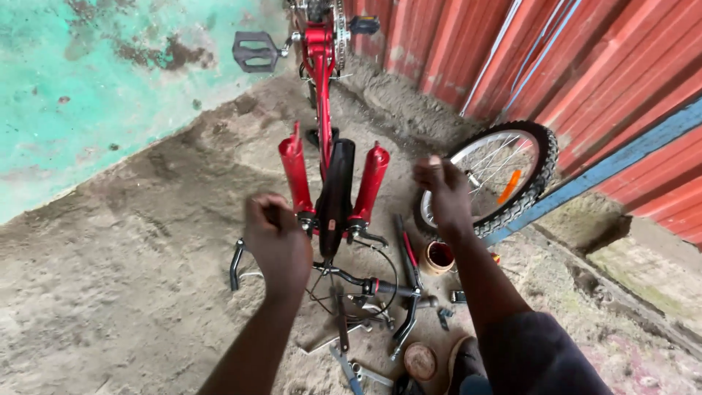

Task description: The person removes the front wheel from a red bicycle, cleans the hub area with a cloth, and then reattaches the wheel. They proceed to adjust the brake cables and handlebars using a wrench.

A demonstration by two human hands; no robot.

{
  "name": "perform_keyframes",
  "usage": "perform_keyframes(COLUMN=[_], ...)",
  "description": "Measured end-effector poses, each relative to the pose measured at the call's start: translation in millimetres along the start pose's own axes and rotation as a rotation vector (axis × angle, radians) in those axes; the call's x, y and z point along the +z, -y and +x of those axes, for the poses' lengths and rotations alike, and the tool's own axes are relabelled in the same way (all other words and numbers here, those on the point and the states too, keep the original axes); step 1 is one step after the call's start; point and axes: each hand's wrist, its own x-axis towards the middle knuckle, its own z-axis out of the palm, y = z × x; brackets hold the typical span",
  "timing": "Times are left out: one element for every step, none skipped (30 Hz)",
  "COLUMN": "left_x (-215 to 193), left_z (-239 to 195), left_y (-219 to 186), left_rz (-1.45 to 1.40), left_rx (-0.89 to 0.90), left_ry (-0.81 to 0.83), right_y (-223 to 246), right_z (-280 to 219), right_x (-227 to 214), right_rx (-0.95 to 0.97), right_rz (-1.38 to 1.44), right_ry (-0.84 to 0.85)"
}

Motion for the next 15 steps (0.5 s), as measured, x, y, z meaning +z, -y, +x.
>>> perform_keyframes(left_x=[-6.9,-13.4,-19.6,-25.7,-31.2,-27.4,-23.6,-19.7,-24.9,-29.5,-30.7,-34.5,-37.0,-38.8,-39.2], left_z=[13.3,26.9,35.3,43.8,51.2,51.7,52.2,52.3,50.8,49.0,43.6,32.7,22.2,11.8,15.7], left_y=[-2.1,-4.3,9.1,23.2,37.7,61.9,86.2,110.8,105.0,99.4,94.1,83.5,70.8,57.8,55.1], left_rz=[-0.033,-0.066,-0.069,0.072,0.209,0.203,0.375,0.545,0.549,0.540,0.530,0.532,0.422,0.312,0.305], left_rx=[0.130,0.260,0.257,0.111,-0.036,-0.040,-0.117,-0.196,-0.199,-0.194,-0.193,-0.202,-0.241,-0.280,-0.277], left_ry=[-0.017,-0.035,-0.035,0.093,0.221,0.221,0.393,0.566,0.558,0.563,0.576,0.575,0.566,0.555,0.551], right_y=[28.4,56.6,53.4,49.6,45.9,24.4,2.1,-20.4,-9.2,1.8,12.3,4.5,-1.5,-7.4,-7.5], right_z=[-19.1,-38.1,-51.7,-65.4,-79.1,-91.4,-102.5,-113.7,-125.6,-137.2,-148.4,-156.1,-162.7,-168.8,-164.7], right_x=[13.6,27.3,31.4,35.7,39.0,39.7,40.8,41.5,51.7,61.4,66.4,72.3,77.3,81.7,79.8], right_rx=[-0.005,-0.009,-0.010,0.035,0.078,0.076,0.107,0.138,0.136,0.123,0.116,0.120,0.060,0.001,-0.007], right_rz=[0.024,0.047,0.043,-0.057,-0.159,-0.165,-0.358,-0.552,-0.549,-0.621,-0.699,-0.702,-0.641,-0.579,-0.582], right_ry=[0.126,0.252,0.252,0.217,0.181,0.181,0.221,0.258,0.266,0.266,0.264,0.270,0.260,0.250,0.250])
